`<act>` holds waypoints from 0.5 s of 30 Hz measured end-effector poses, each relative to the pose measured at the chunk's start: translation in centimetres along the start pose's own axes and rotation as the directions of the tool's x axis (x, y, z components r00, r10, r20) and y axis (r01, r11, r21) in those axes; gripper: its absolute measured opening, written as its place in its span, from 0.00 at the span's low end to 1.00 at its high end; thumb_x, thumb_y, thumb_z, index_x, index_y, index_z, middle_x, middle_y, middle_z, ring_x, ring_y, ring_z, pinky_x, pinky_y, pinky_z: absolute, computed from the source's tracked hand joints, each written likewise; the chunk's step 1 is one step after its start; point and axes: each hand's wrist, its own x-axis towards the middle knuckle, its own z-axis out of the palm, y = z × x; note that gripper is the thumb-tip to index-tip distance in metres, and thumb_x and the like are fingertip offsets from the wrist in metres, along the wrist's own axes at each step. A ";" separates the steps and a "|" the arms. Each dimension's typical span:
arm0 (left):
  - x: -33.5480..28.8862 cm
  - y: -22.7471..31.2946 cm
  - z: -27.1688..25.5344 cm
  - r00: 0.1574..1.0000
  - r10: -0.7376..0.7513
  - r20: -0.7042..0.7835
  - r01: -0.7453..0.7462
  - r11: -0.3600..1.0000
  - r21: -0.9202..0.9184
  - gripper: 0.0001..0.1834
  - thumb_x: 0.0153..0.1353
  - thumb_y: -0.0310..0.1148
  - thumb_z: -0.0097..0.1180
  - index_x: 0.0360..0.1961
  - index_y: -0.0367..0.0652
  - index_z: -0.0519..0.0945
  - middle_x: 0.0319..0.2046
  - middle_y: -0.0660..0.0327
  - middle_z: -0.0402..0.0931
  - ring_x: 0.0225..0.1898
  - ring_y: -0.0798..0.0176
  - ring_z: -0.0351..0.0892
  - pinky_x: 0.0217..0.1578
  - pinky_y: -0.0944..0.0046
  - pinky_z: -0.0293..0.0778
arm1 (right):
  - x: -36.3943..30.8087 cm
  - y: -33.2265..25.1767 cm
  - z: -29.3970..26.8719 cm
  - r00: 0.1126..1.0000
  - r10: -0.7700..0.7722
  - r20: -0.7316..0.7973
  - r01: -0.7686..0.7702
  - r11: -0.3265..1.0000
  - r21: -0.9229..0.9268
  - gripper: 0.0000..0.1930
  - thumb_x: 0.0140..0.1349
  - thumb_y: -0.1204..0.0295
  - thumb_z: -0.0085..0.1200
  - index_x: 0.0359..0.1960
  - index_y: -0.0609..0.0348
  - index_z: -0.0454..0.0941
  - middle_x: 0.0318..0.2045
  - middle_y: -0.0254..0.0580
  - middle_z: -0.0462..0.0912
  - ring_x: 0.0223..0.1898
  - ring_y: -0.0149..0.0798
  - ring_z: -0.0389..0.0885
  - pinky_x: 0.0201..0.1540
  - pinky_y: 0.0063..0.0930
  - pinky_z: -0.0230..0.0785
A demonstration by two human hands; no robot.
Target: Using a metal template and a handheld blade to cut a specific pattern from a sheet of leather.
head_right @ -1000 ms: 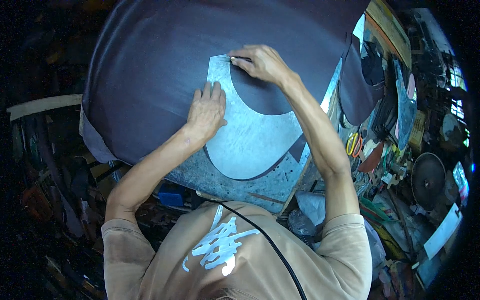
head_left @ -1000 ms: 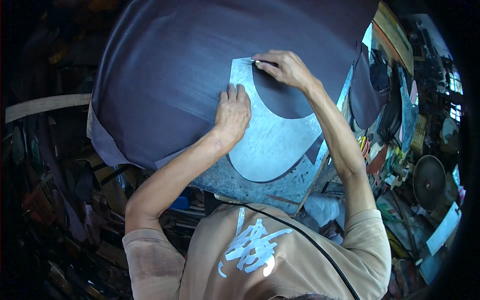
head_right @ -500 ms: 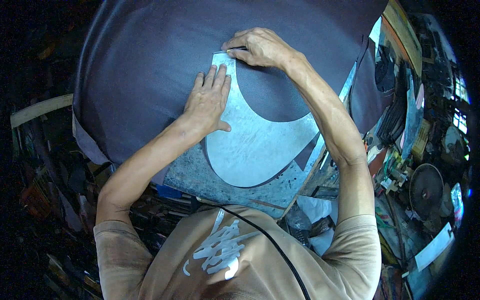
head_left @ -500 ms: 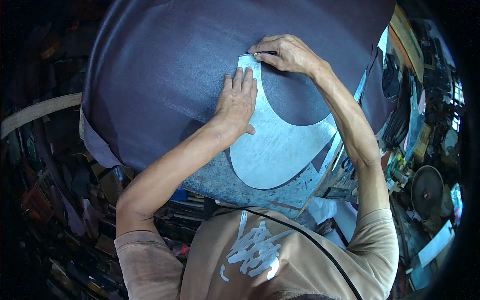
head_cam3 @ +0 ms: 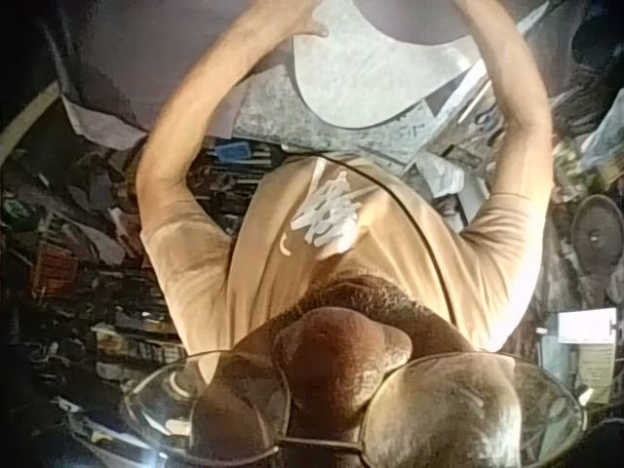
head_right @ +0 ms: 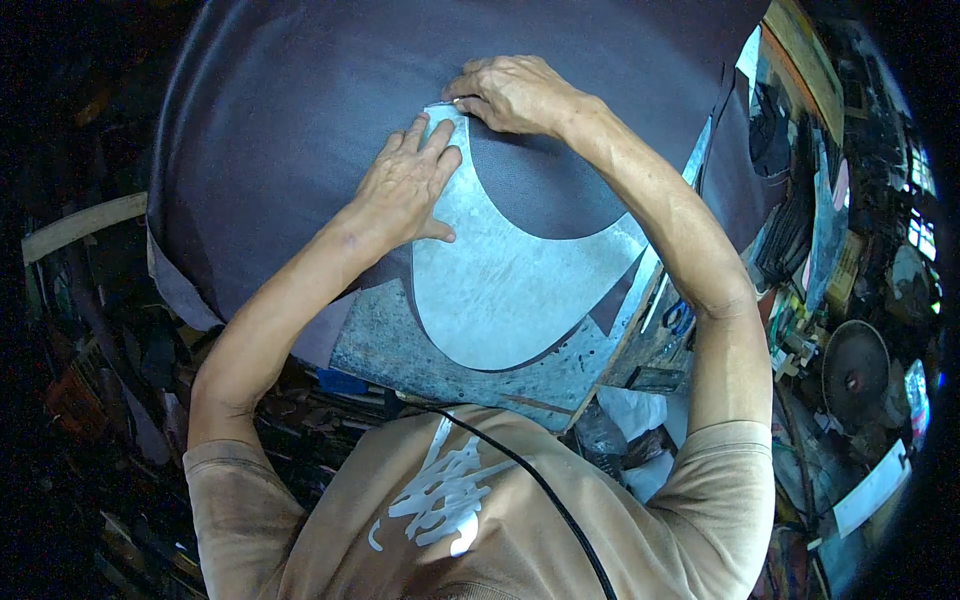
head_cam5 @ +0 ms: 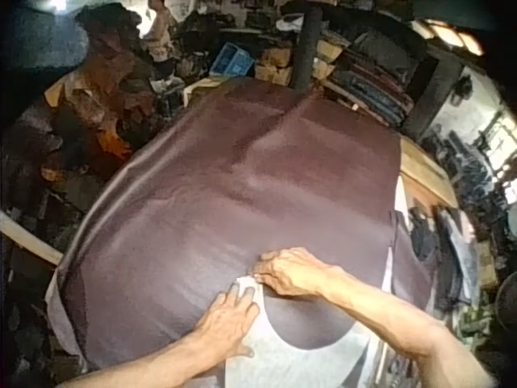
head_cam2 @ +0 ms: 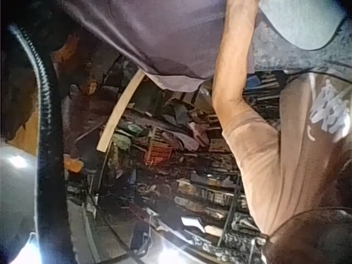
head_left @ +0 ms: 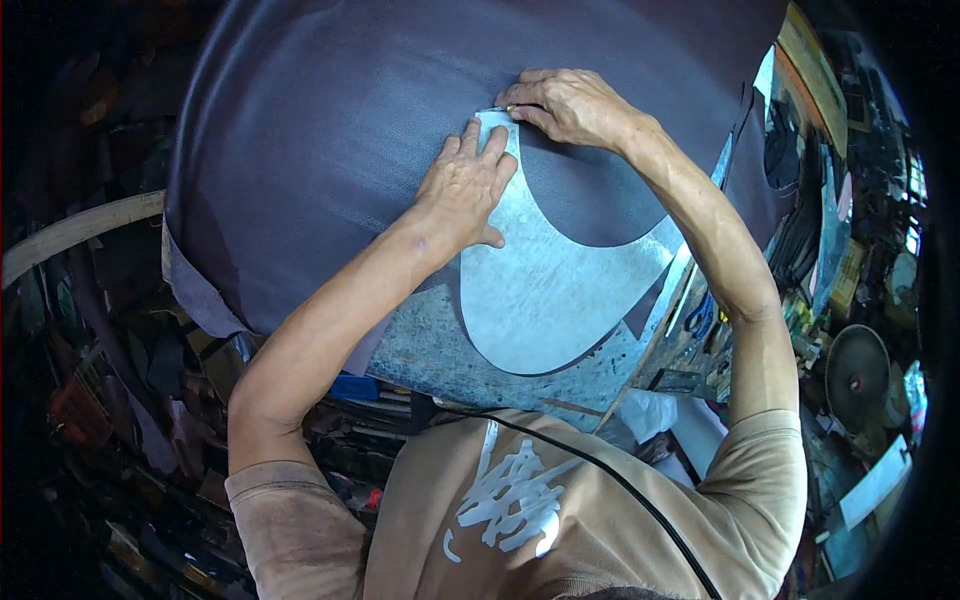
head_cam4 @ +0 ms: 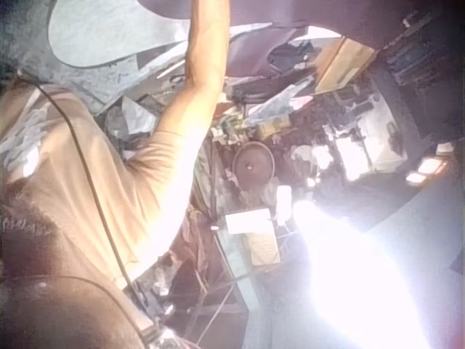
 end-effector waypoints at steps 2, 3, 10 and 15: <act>0.0 -0.1 0.3 1.000 0.001 -0.015 -0.001 1.000 0.004 0.46 0.33 0.54 0.77 0.50 0.36 0.72 0.62 0.44 0.61 0.66 0.37 0.58 0.63 0.47 0.63 | -0.4 0.3 -0.3 1.000 -0.001 0.016 0.001 1.000 0.008 0.15 0.67 0.63 0.49 0.48 0.54 0.82 0.49 0.43 0.81 0.49 0.49 0.80 0.52 0.40 0.74; 0.0 -0.1 0.3 1.000 0.001 -0.031 0.000 1.000 0.008 0.46 0.33 0.54 0.77 0.50 0.37 0.72 0.62 0.44 0.61 0.66 0.37 0.58 0.63 0.47 0.63 | -0.7 0.2 -0.6 0.999 0.037 0.019 -0.036 0.999 -0.012 0.15 0.67 0.63 0.49 0.49 0.53 0.82 0.50 0.43 0.81 0.50 0.48 0.79 0.54 0.40 0.73; 0.1 -0.1 0.0 1.000 -0.004 -0.002 0.004 1.000 0.005 0.45 0.34 0.53 0.76 0.50 0.37 0.72 0.62 0.45 0.61 0.66 0.37 0.58 0.64 0.48 0.64 | -2.3 1.7 -0.6 0.994 0.102 -0.028 -0.103 0.994 -0.040 0.14 0.65 0.64 0.51 0.48 0.50 0.83 0.49 0.36 0.82 0.51 0.42 0.80 0.58 0.36 0.72; 0.2 0.1 0.1 1.000 -0.012 -0.018 0.012 1.000 0.003 0.45 0.34 0.52 0.77 0.49 0.37 0.72 0.62 0.44 0.62 0.66 0.37 0.58 0.64 0.47 0.63 | -2.9 2.7 -0.5 0.992 0.124 -0.017 -0.124 0.992 -0.016 0.14 0.66 0.63 0.50 0.49 0.50 0.82 0.51 0.35 0.81 0.54 0.41 0.78 0.61 0.38 0.69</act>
